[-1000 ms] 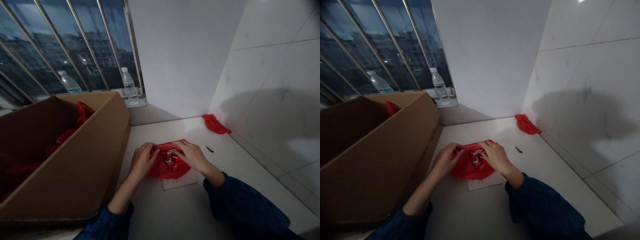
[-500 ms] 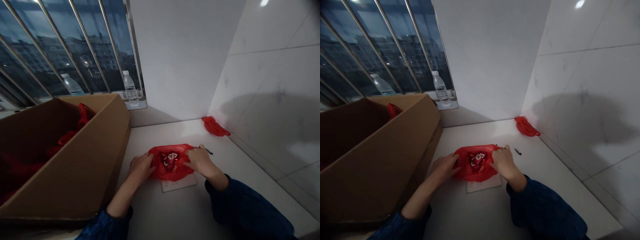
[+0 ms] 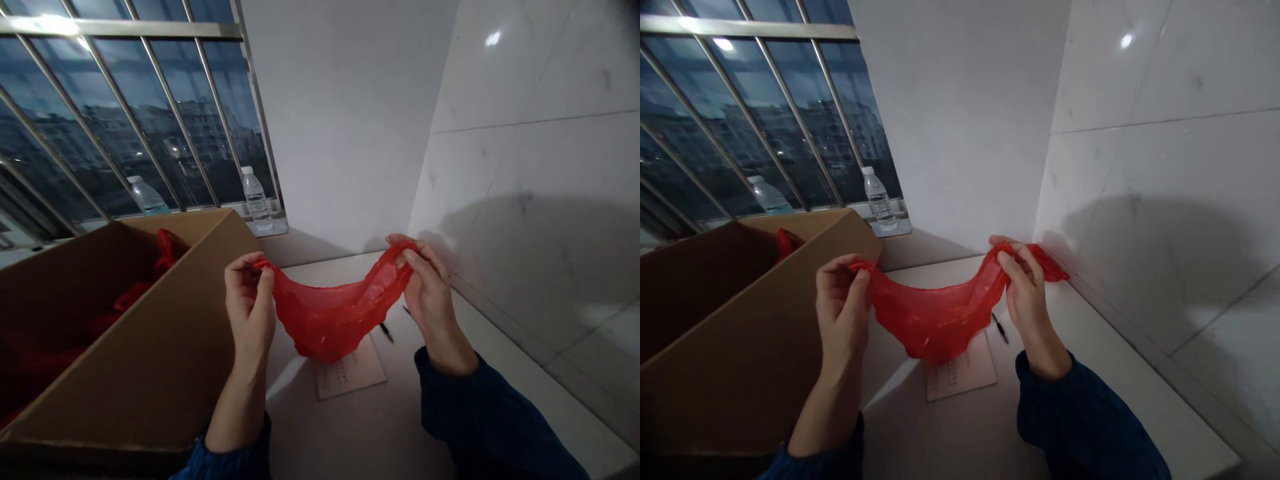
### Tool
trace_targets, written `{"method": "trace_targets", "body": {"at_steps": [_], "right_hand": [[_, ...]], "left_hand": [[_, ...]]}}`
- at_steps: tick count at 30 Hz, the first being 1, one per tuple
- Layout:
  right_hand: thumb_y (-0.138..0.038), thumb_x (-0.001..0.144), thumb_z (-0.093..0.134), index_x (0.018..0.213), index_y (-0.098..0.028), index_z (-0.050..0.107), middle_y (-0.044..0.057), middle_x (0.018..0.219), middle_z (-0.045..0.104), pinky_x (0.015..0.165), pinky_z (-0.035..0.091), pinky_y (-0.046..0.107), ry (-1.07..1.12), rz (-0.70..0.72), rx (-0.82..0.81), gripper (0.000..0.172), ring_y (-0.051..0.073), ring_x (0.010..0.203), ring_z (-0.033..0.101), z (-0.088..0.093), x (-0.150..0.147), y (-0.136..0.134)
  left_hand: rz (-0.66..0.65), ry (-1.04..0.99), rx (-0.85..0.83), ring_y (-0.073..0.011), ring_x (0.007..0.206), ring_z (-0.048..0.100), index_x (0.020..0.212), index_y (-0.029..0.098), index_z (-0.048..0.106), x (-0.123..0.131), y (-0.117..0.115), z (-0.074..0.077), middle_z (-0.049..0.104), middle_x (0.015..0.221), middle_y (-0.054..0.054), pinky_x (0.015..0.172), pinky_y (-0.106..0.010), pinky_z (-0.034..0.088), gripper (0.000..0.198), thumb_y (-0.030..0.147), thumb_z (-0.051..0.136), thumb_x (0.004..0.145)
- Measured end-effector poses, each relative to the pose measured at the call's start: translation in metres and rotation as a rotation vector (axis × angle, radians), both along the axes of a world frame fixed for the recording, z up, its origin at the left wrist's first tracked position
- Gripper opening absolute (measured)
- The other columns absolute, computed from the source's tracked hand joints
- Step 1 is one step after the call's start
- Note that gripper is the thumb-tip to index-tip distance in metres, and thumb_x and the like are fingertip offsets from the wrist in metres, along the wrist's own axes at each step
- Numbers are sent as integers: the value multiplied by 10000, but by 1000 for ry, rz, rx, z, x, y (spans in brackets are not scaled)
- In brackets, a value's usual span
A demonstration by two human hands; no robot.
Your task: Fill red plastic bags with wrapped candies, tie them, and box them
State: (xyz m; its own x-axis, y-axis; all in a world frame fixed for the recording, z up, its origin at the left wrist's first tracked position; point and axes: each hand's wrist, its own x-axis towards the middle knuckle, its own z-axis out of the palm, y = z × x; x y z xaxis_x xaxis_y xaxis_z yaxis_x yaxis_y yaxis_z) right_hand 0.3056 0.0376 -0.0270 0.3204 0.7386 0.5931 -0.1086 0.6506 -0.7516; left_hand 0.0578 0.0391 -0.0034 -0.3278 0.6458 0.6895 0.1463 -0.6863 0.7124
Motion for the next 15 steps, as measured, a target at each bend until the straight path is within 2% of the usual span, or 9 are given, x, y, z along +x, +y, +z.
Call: {"method": "trace_targets", "body": {"at_steps": [3, 5, 7, 9, 11, 13, 15], "right_hand": [[-416, 914, 559, 1044, -261, 542, 68, 1236, 605, 1019, 473, 467, 59, 95, -16, 203, 236, 1116, 623, 1, -7, 0], [-431, 891, 605, 1167, -292, 488, 57, 1325, 550, 954, 519, 423, 16, 130, -29, 331, 190, 973, 652, -2, -13, 1], [-457, 861, 655, 1274, -325, 409, 61, 1369, 512, 831, 560, 372, -124, 183, -75, 499, 151, 822, 634, -5, -21, 1], [-470, 797, 734, 1321, -320, 374, 73, 1329, 527, 803, 561, 360, -320, 212, -108, 653, 166, 841, 619, -9, -30, 0], [-458, 725, 806, 1331, -288, 398, 87, 1291, 525, 908, 531, 390, -505, 193, -79, 750, 221, 1025, 599, -13, -38, -2], [-436, 758, 781, 1299, -268, 469, 89, 1273, 510, 1010, 476, 409, -617, 165, -12, 647, 248, 1168, 547, -15, -46, -3], [-420, 890, 638, 1209, -259, 555, 83, 1224, 524, 1035, 455, 399, -592, 158, 22, 367, 228, 1167, 556, -15, -50, -2]], "left_hand": [[-47, -7, 15, -112, 891, 599, 1151, 225, 589, 14, 7, 5, 587, 974, -20, 774, -192, 493, 287, 254, 669, 877], [-171, -58, -29, -111, 813, 621, 1194, 239, 551, 22, 12, 8, 588, 900, 1, 720, -202, 511, 344, 277, 673, 876], [-325, -94, -105, -108, 707, 626, 1224, 252, 510, 30, 14, 10, 594, 845, 23, 661, -217, 524, 394, 300, 678, 871], [-451, -62, -183, -101, 651, 616, 1197, 244, 525, 37, 12, 12, 605, 817, 30, 632, -217, 521, 376, 308, 687, 863], [-555, 53, -247, -97, 647, 605, 1136, 220, 582, 43, 6, 13, 615, 783, 26, 634, -206, 508, 304, 305, 688, 863], [-627, 224, -289, -116, 708, 621, 1078, 199, 638, 46, 0, 11, 643, 797, -1, 687, -221, 513, 233, 313, 672, 878], [-582, 317, -260, -155, 856, 645, 1069, 199, 655, 49, -5, 5, 675, 909, -43, 807, -266, 521, 213, 329, 641, 901]]}}
